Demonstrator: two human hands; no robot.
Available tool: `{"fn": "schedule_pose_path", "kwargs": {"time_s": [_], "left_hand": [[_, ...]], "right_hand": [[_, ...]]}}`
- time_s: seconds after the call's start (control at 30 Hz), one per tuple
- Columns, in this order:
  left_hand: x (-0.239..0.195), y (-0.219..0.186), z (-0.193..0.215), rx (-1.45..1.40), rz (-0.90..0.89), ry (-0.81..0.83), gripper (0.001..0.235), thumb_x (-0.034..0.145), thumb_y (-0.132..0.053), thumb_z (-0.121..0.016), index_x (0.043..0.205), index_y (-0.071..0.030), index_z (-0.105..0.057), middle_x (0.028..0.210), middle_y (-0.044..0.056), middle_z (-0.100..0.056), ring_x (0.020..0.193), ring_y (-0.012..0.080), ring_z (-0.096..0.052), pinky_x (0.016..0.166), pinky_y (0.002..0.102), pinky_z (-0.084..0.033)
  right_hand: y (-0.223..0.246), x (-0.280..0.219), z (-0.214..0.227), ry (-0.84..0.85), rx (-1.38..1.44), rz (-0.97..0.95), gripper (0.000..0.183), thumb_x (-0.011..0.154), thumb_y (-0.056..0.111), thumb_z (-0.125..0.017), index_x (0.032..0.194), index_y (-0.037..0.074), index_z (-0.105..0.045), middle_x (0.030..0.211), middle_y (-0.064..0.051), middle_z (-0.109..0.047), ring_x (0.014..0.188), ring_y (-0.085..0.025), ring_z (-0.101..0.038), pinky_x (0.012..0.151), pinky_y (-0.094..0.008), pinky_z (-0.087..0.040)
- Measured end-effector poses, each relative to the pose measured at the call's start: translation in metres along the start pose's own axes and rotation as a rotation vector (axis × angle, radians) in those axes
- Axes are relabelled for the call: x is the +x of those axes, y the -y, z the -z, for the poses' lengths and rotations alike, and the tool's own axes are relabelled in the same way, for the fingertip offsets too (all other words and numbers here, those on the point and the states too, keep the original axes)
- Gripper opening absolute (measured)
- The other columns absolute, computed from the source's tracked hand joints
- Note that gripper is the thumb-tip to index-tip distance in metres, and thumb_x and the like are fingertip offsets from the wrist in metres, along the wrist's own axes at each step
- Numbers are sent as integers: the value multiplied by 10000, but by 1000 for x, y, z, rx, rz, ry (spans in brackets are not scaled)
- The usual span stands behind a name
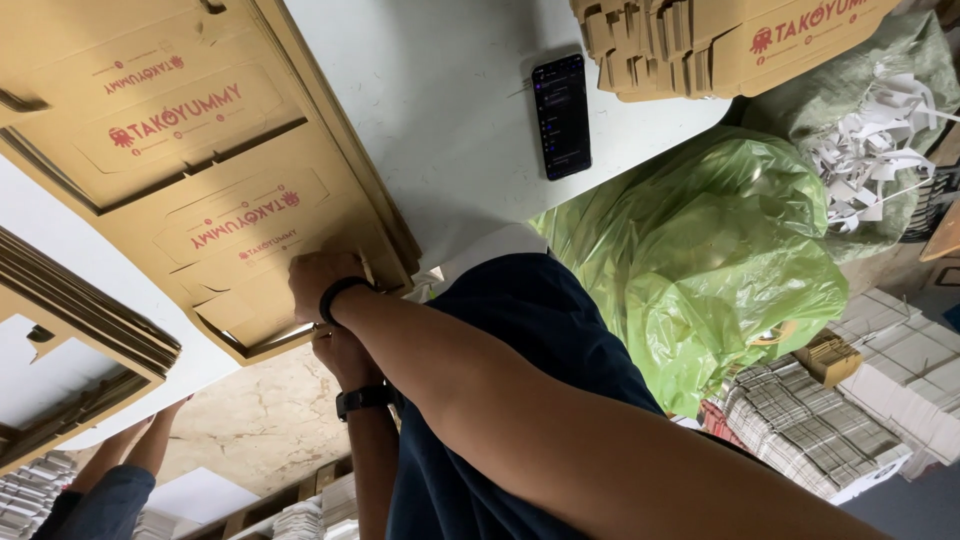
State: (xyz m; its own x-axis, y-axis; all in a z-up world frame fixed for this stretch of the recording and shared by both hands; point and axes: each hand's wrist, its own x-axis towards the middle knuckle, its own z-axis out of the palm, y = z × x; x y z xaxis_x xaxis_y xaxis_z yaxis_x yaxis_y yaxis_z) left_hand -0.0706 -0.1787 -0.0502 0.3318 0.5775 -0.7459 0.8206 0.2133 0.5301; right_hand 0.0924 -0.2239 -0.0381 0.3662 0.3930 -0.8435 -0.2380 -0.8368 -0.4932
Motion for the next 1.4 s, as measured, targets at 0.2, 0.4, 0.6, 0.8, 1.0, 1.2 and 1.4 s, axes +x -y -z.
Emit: {"fn": "schedule_pose_path", "kwargs": {"time_s": [0.2, 0.4, 0.6, 0.8, 1.0, 1.2, 1.4], "left_hand": [[0, -9, -1, 28, 5, 33, 229, 847, -77, -568, 620, -54, -570, 591, 76, -571, 632, 53, -489, 643, 259, -449], [-10, -19, -4, -26, 5, 19, 219, 836, -73, -516, 623, -33, -545, 619, 86, -590, 602, 100, -544, 679, 234, -488], [4, 0, 4, -45, 55, 37, 224, 909, -120, -544, 699, -67, -602, 667, 54, -608, 643, 82, -539, 713, 220, -475], [-4, -11, -2, 11, 50, 13, 175, 922, -132, -569, 769, -61, -619, 675, 60, -623, 621, 117, -577, 688, 246, -497], [-50, -79, -15, -28, 89, 30, 165, 905, -106, -557, 741, -89, -564, 673, 51, -599, 632, 108, -567, 696, 264, -474], [-87, -134, -26, -80, 108, 75, 179, 891, -84, -546, 717, -113, -517, 672, 44, -579, 641, 101, -559, 702, 279, -455], [2, -6, 21, 39, -236, 295, 210, 986, 90, -471, 1173, 160, -537, 892, 72, -517, 898, 112, -657, 924, 130, -548]], "right_hand": [[-4, 10, -12, -18, -23, -16, 482, 733, 378, -828, 1072, 48, -734, 1014, -108, -775, 1071, -334, -748, 867, -588, -601], [-2, 5, -7, -12, -34, -1, 457, 743, 371, -815, 1072, 62, -745, 1017, -101, -780, 1077, -314, -750, 877, -571, -608], [0, 2, -4, -9, -24, -11, 459, 728, 369, -819, 1060, 60, -746, 1018, -101, -782, 1085, -309, -747, 894, -552, -609], [3, -5, 0, -12, -17, -2, 426, 740, 328, -801, 1057, 47, -757, 1025, -116, -787, 1082, -319, -748, 899, -549, -605], [5, -6, 5, -1, -65, -16, 465, 758, 391, -813, 1078, 58, -760, 1045, -95, -786, 1099, -295, -744, 900, -544, -605], [9, -15, 8, -30, -51, -25, 349, 779, 327, -778, 1026, 81, -781, 994, -79, -802, 1063, -281, -761, 870, -497, -627], [7, -14, 7, -42, -47, 2, 303, 774, 329, -745, 930, 74, -787, 895, -74, -789, 976, -285, -776, 835, -475, -624]]}}
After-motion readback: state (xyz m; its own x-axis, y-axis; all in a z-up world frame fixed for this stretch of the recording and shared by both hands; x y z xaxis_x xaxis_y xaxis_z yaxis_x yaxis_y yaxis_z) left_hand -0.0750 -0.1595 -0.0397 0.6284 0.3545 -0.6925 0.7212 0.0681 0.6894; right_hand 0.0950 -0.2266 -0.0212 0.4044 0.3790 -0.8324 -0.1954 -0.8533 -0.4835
